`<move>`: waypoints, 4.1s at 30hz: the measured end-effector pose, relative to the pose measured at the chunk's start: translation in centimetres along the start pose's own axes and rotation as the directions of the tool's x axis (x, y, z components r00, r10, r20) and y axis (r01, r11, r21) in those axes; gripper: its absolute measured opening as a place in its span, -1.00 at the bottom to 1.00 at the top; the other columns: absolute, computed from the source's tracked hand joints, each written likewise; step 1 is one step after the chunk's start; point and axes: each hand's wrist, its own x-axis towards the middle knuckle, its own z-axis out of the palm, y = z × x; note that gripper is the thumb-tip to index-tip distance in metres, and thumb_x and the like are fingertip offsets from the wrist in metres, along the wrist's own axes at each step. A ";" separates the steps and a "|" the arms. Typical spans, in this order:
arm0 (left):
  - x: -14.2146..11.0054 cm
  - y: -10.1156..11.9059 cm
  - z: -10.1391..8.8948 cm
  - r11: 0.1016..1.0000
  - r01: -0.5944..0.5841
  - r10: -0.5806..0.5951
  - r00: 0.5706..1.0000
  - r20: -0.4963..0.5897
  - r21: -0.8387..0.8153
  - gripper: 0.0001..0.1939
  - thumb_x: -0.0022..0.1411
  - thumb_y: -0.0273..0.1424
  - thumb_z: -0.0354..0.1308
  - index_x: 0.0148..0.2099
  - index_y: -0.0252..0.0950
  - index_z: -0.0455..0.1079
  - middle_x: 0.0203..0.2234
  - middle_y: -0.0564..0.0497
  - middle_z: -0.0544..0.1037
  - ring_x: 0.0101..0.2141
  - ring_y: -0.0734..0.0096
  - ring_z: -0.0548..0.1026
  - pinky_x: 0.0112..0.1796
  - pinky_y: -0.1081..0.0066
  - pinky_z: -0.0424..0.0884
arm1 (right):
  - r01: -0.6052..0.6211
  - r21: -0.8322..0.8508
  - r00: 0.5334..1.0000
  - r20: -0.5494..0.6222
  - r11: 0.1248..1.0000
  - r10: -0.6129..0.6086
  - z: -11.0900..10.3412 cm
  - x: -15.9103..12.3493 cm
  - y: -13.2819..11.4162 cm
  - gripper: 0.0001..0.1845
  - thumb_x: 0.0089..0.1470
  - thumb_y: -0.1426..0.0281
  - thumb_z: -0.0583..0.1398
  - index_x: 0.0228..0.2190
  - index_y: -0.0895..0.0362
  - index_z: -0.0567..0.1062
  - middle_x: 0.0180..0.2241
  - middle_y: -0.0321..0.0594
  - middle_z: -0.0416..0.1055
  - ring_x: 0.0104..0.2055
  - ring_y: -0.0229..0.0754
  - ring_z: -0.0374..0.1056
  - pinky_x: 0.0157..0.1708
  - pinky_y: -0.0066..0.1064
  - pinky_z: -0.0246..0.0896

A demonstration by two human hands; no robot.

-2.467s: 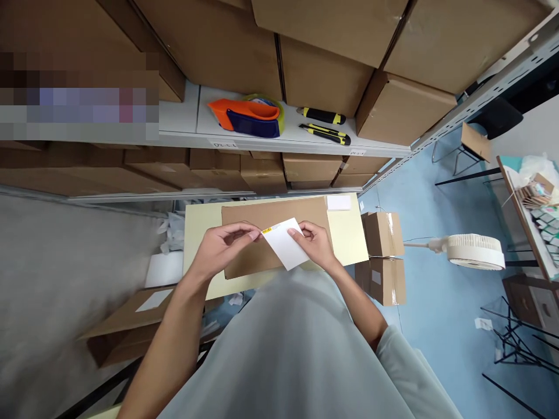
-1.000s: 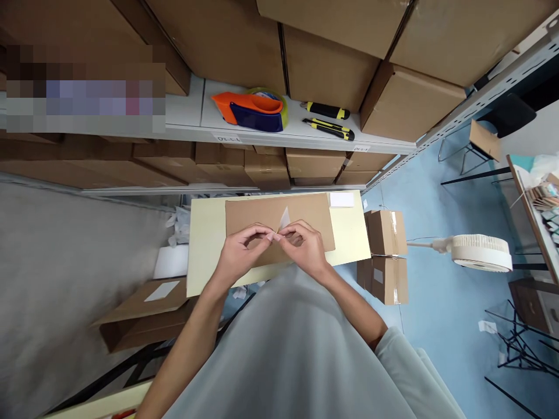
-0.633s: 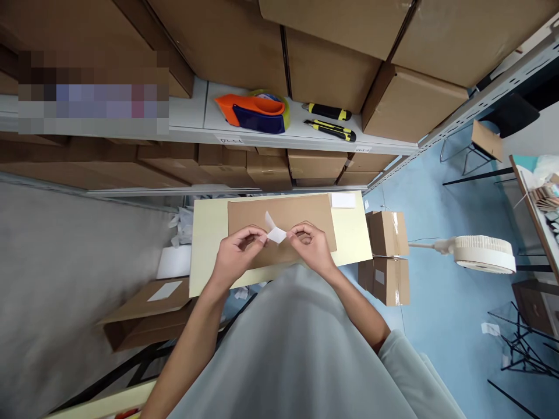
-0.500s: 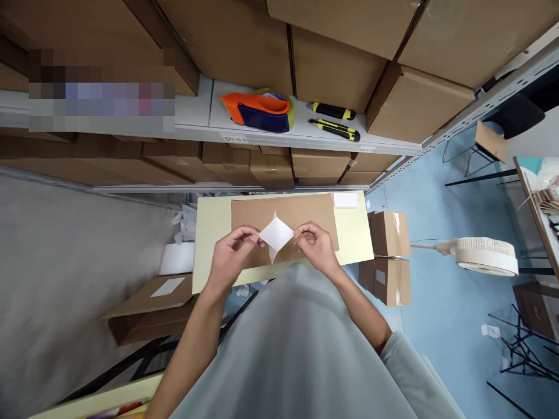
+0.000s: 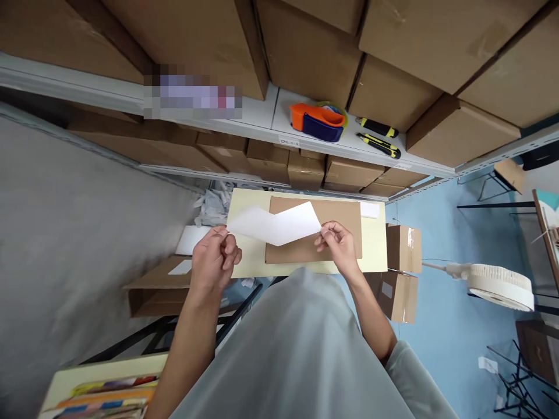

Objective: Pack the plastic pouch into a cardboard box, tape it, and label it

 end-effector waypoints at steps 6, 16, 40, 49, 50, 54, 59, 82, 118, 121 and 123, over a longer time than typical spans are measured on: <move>4.2 0.8 -7.2 0.996 -0.087 0.082 0.968 -0.237 -0.011 -0.86 0.23 -0.36 0.19 -0.20 -0.19 0.28 -0.55 0.17 0.53 -0.72 0.54 0.36 -0.52 0.46 0.47 | 0.002 -0.032 1.000 0.009 0.999 -0.002 4.3 0.4 -0.2 -0.58 0.15 -0.02 0.40 -0.40 0.06 0.54 -0.48 -0.28 0.51 -0.46 -0.22 0.44 -0.45 -0.39 0.46; 14.9 5.0 -18.7 0.892 -0.104 0.298 0.868 -0.398 0.440 -0.81 0.44 -0.63 -0.11 -0.03 -0.26 0.17 -0.23 0.03 0.64 -0.49 0.54 0.60 -0.25 0.43 0.56 | 0.001 -0.071 1.000 -0.024 0.998 -0.002 8.1 0.2 0.0 -0.60 0.19 -0.01 0.38 -0.36 0.06 0.53 -0.47 -0.28 0.51 -0.44 -0.21 0.45 -0.43 -0.38 0.47; -0.4 -3.3 6.6 0.597 -0.685 0.452 0.717 0.531 0.417 -0.88 0.37 -0.23 0.32 -0.19 -0.14 0.56 -0.24 -0.07 0.70 -0.16 0.16 0.67 0.00 0.14 0.57 | 0.038 0.132 0.981 -0.191 0.991 -0.013 4.1 -0.3 0.3 -0.58 0.08 -0.05 0.40 -0.36 0.03 0.52 -0.32 -0.26 0.48 -0.31 -0.17 0.47 -0.14 -0.25 0.58; -1.0 -4.8 9.9 0.918 -0.163 0.061 0.958 0.279 0.361 -0.66 0.16 -0.07 0.43 -0.24 -0.21 0.51 -0.35 -0.01 0.62 -0.30 0.28 0.58 -0.26 0.35 0.50 | 0.010 0.035 0.991 -0.136 0.999 -0.006 -3.1 -0.4 0.5 -0.51 0.14 -0.13 0.36 -0.28 0.04 0.60 -0.30 -0.17 0.58 -0.21 -0.10 0.53 -0.21 -0.30 0.54; -1.1 -5.0 10.2 0.935 -0.106 0.008 0.960 0.278 0.338 -0.63 0.14 -0.05 0.45 -0.23 -0.21 0.50 -0.36 -0.01 0.60 -0.31 0.30 0.57 -0.28 0.37 0.48 | 0.008 -0.018 0.985 -0.175 1.000 -0.011 -3.9 -0.3 0.9 -0.53 0.10 -0.10 0.39 -0.29 0.04 0.60 -0.30 -0.17 0.59 -0.24 -0.12 0.51 -0.24 -0.32 0.51; -2.0 -5.4 11.4 0.961 0.048 -0.123 0.956 0.267 0.272 -0.55 0.05 0.00 0.51 -0.24 -0.21 0.49 -0.38 0.02 0.58 -0.36 0.36 0.52 -0.36 0.42 0.43 | -0.038 -0.133 0.982 -0.187 0.990 0.013 -6.1 -0.1 2.4 -0.59 -0.01 -0.01 0.44 -0.32 0.06 0.63 -0.29 -0.18 0.60 -0.33 -0.18 0.45 -0.30 -0.35 0.43; -3.3 -6.0 12.8 0.965 0.138 -0.198 0.941 0.273 0.224 -0.50 -0.01 0.01 0.56 -0.25 -0.22 0.48 -0.33 0.01 0.60 -0.33 0.35 0.53 -0.31 0.39 0.50 | -0.055 -0.092 0.993 -0.108 0.994 0.045 -7.4 -0.2 3.2 -0.63 -0.01 0.01 0.44 -0.39 0.06 0.64 -0.35 -0.20 0.59 -0.34 -0.17 0.44 -0.30 -0.34 0.42; -3.3 -8.9 12.0 0.862 -0.199 0.062 0.954 0.293 0.466 -0.46 0.11 0.07 0.47 -0.07 -0.26 0.66 -0.33 -0.04 0.66 -0.41 0.40 0.51 -0.27 0.36 0.52 | 0.067 -0.228 0.996 -0.035 0.971 -0.077 -8.7 -1.3 2.5 -0.75 0.12 0.14 0.35 -0.44 0.05 0.56 -0.41 -0.27 0.50 -0.44 -0.22 0.35 -0.43 -0.38 0.31; 3.5 -10.0 9.6 0.330 -0.182 -0.076 0.973 0.218 0.926 -0.71 0.33 -0.15 0.19 -0.21 -0.21 0.63 -0.23 -0.10 0.75 -0.19 0.12 0.65 -0.13 0.28 0.45 | -0.176 -0.620 0.984 -0.126 0.765 0.124 -4.9 5.1 10.2 -0.84 0.23 0.30 0.31 -0.40 0.07 0.60 -0.32 -0.25 0.68 -0.24 -0.15 0.58 -0.19 -0.42 0.38; 4.0 -10.5 9.8 0.307 -0.174 -0.103 0.971 0.214 0.936 -0.71 0.35 -0.16 0.17 -0.19 -0.22 0.64 -0.20 -0.11 0.76 -0.16 0.10 0.67 -0.10 0.29 0.46 | -0.208 -0.651 0.978 -0.147 0.730 0.147 -4.7 5.6 10.7 -0.84 0.26 0.32 0.31 -0.37 0.07 0.63 -0.29 -0.24 0.69 -0.21 -0.15 0.60 -0.19 -0.43 0.37; 4.3 -10.8 9.8 0.288 -0.168 -0.117 0.971 0.209 0.943 -0.69 0.36 -0.16 0.16 -0.18 -0.23 0.65 -0.18 -0.11 0.76 -0.14 0.10 0.68 -0.10 0.30 0.46 | -0.217 -0.664 0.976 -0.156 0.716 0.151 -4.6 5.8 10.9 -0.84 0.27 0.32 0.31 -0.36 0.06 0.64 -0.27 -0.24 0.70 -0.20 -0.15 0.60 -0.19 -0.43 0.37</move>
